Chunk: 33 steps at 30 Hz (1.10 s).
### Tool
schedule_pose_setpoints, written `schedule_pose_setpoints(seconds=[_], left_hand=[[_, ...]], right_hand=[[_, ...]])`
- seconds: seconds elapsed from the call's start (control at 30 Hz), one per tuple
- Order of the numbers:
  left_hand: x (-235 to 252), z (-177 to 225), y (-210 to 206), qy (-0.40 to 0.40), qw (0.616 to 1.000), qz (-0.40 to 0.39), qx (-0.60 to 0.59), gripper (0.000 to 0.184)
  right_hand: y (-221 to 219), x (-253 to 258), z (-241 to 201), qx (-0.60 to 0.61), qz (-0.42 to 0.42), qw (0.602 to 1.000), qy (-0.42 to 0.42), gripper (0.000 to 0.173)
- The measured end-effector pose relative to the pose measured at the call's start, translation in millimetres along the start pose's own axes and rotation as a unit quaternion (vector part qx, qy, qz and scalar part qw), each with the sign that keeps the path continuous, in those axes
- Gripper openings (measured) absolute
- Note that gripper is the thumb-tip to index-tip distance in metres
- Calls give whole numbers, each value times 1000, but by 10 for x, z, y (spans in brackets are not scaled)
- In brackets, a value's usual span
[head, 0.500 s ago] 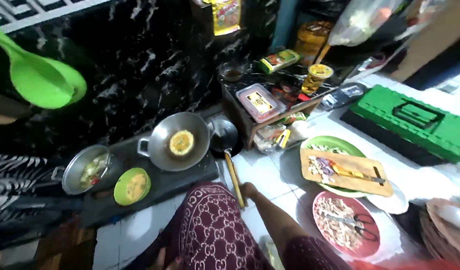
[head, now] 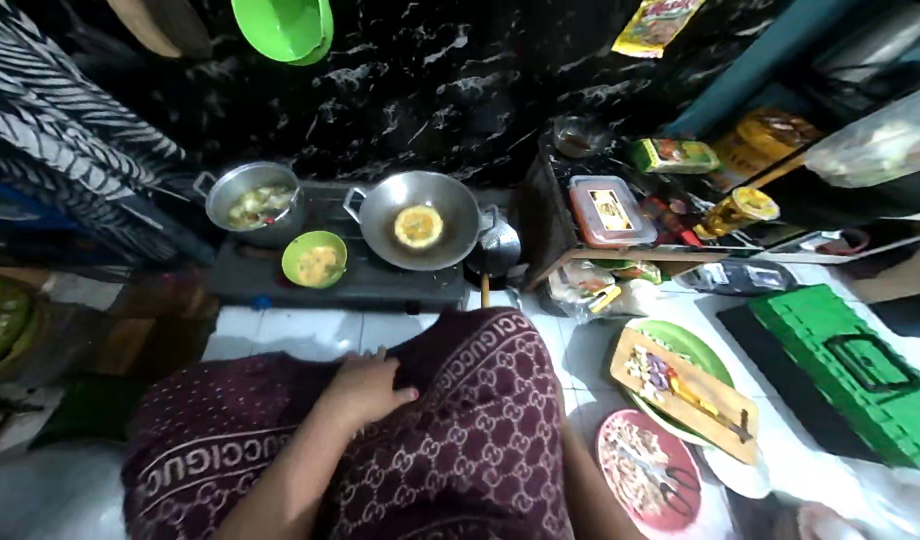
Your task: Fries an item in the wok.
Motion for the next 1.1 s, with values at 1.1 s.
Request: schedule_pose_setpoints(seconds=[1.1], left_hand=[[-680, -1572, 1860, -6, 462, 612, -642, 25]], right_hand=[[-1884, 281, -3021, -558, -64, 798, 218, 37]])
Point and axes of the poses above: each hand's wrist, its own x-axis towards the middle knuckle, its own y-axis out of the back of the hand, z = x × y, the point moved 6 cm from there along x, towards the middle knuckle, and after that the axes turned 10 degrees about x, right-handed, at the moved point
